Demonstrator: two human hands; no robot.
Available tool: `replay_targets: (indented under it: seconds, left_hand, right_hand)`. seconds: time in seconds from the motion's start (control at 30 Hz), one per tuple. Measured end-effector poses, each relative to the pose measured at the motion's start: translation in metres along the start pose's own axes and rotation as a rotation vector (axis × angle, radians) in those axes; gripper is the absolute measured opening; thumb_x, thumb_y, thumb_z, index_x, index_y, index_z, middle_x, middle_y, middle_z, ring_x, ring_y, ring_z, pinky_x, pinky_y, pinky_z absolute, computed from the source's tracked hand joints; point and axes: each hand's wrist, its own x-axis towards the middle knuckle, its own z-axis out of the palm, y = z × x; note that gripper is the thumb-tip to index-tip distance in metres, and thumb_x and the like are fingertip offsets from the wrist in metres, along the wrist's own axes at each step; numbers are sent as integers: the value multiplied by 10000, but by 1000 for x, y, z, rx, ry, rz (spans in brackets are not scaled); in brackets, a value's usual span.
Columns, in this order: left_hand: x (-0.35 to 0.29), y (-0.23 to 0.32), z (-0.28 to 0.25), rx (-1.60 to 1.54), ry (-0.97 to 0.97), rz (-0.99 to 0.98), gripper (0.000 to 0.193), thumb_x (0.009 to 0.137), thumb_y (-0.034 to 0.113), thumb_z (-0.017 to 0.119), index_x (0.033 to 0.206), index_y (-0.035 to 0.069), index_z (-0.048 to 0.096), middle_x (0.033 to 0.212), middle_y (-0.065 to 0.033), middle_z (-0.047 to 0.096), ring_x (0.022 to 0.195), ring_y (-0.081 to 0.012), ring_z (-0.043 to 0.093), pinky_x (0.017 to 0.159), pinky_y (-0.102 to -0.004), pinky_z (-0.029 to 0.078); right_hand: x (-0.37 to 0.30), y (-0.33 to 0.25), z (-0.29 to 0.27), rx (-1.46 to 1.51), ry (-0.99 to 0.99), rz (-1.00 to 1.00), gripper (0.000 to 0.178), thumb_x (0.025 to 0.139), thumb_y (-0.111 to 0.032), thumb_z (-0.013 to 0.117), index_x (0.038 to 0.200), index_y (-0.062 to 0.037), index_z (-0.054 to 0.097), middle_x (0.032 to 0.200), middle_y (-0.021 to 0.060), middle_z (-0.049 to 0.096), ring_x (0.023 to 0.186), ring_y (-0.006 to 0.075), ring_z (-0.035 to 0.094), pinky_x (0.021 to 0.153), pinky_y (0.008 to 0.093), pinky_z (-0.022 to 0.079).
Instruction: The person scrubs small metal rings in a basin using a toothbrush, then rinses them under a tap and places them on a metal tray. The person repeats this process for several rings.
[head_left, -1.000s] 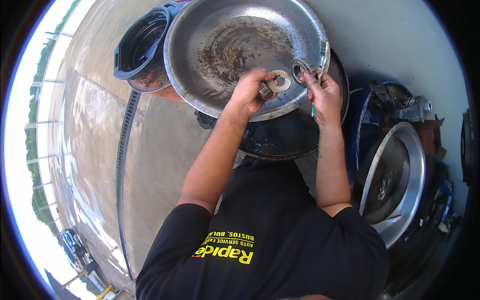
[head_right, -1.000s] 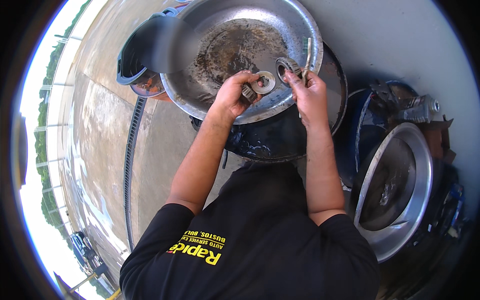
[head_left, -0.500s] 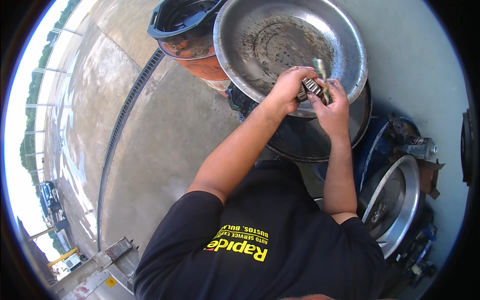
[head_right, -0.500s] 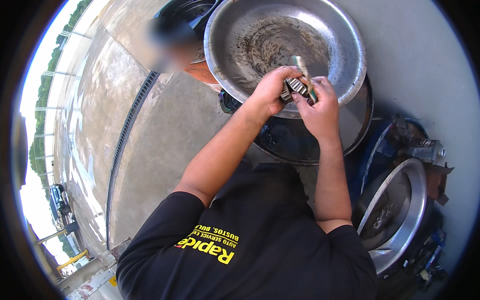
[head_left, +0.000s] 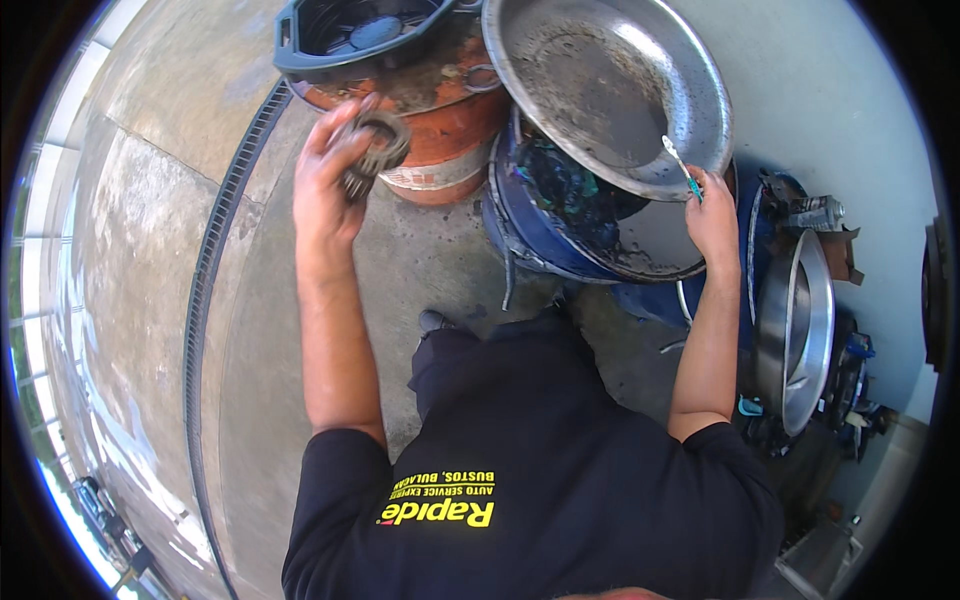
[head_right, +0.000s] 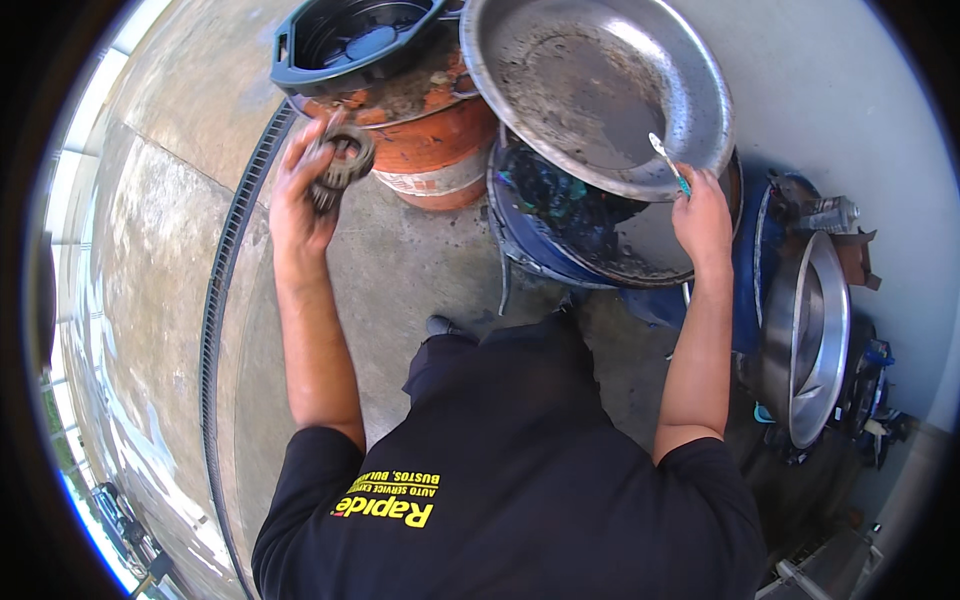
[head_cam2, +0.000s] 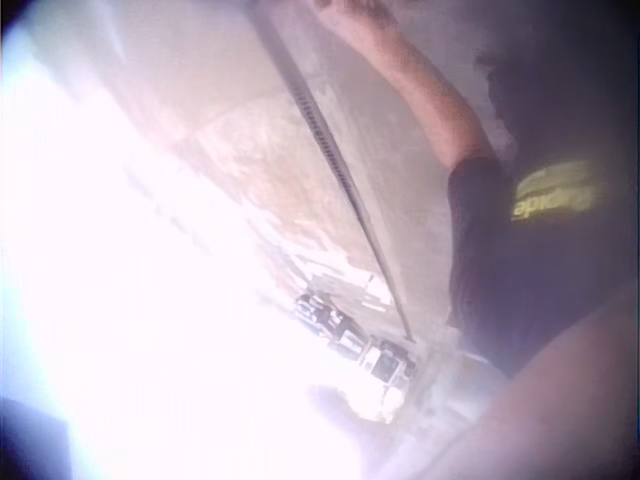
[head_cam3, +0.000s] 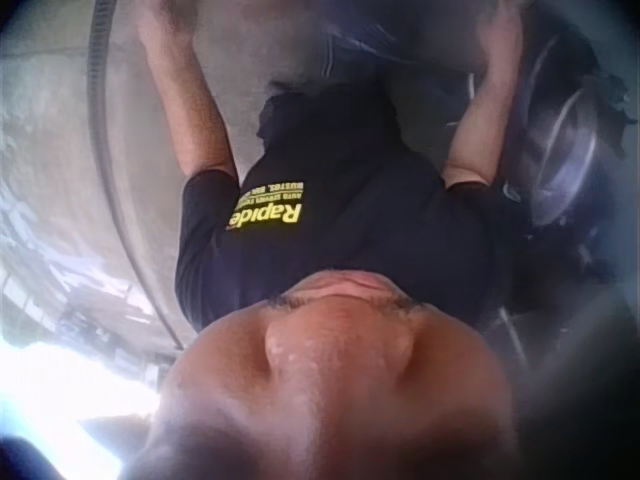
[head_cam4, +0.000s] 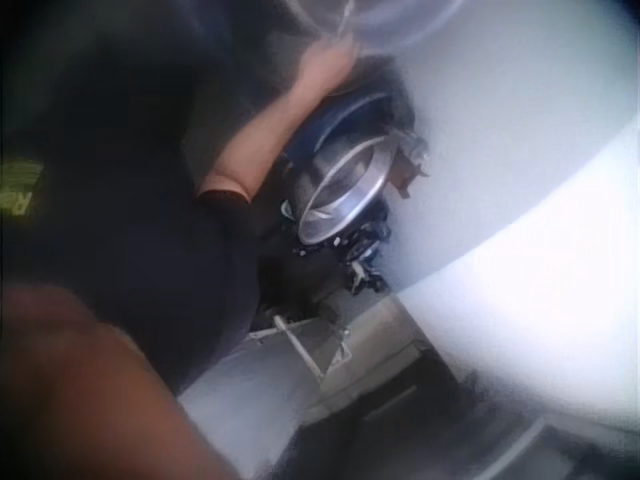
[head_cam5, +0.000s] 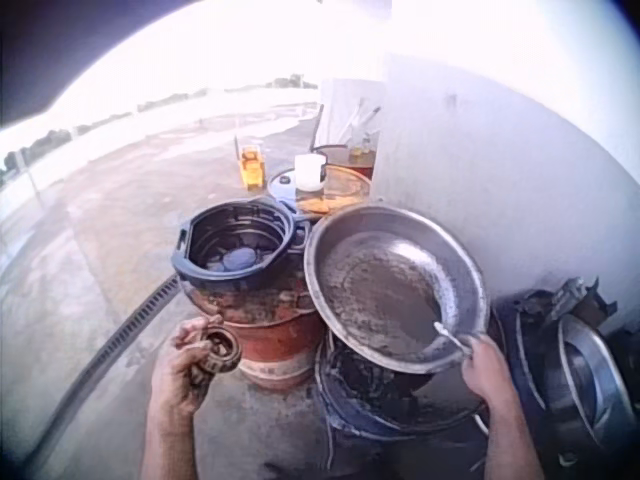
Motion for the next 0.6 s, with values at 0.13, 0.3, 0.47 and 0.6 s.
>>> replay_targets:
  seconds: [0.13, 0.3, 0.47, 0.6]
  left_hand:
    - [-63, 43, -159, 328, 263, -140, 350, 857, -60, 685, 1190, 20, 613, 1403, -228, 607, 1249, -271, 605, 1047, -389, 503]
    - [-176, 56, -340, 278, 654, -231, 254, 855, -83, 670, 1051, 59, 592, 1345, -183, 636, 1241, -265, 610, 1037, -401, 514]
    - [-278, 64, -437, 189, 978, -178, 229, 859, -101, 632, 1048, 22, 595, 1146, -117, 673, 1180, -252, 643, 1008, -373, 535]
    - [-319, 76, -479, 236, 1162, -298, 282, 850, -89, 615, 1121, -12, 614, 1134, -116, 684, 1126, -248, 664, 977, -355, 548]
  right_hand:
    - [16, -49, 21, -125, -97, 121, 363, 900, -41, 567, 1235, -81, 700, 1210, 178, 697, 1145, 370, 654, 972, 488, 515]
    - [51, -90, 38, -315, -350, 254, 319, 924, -98, 574, 1208, -85, 717, 1228, 163, 704, 1131, 359, 670, 962, 487, 526]
    - [58, -202, 32, -28, 122, 72, 221, 936, -129, 599, 1110, -71, 723, 1099, 144, 718, 1040, 355, 692, 903, 460, 546]
    - [66, -293, 104, 136, 47, -132, 212, 941, -161, 611, 1112, -85, 712, 1080, 142, 698, 1035, 353, 688, 886, 473, 556]
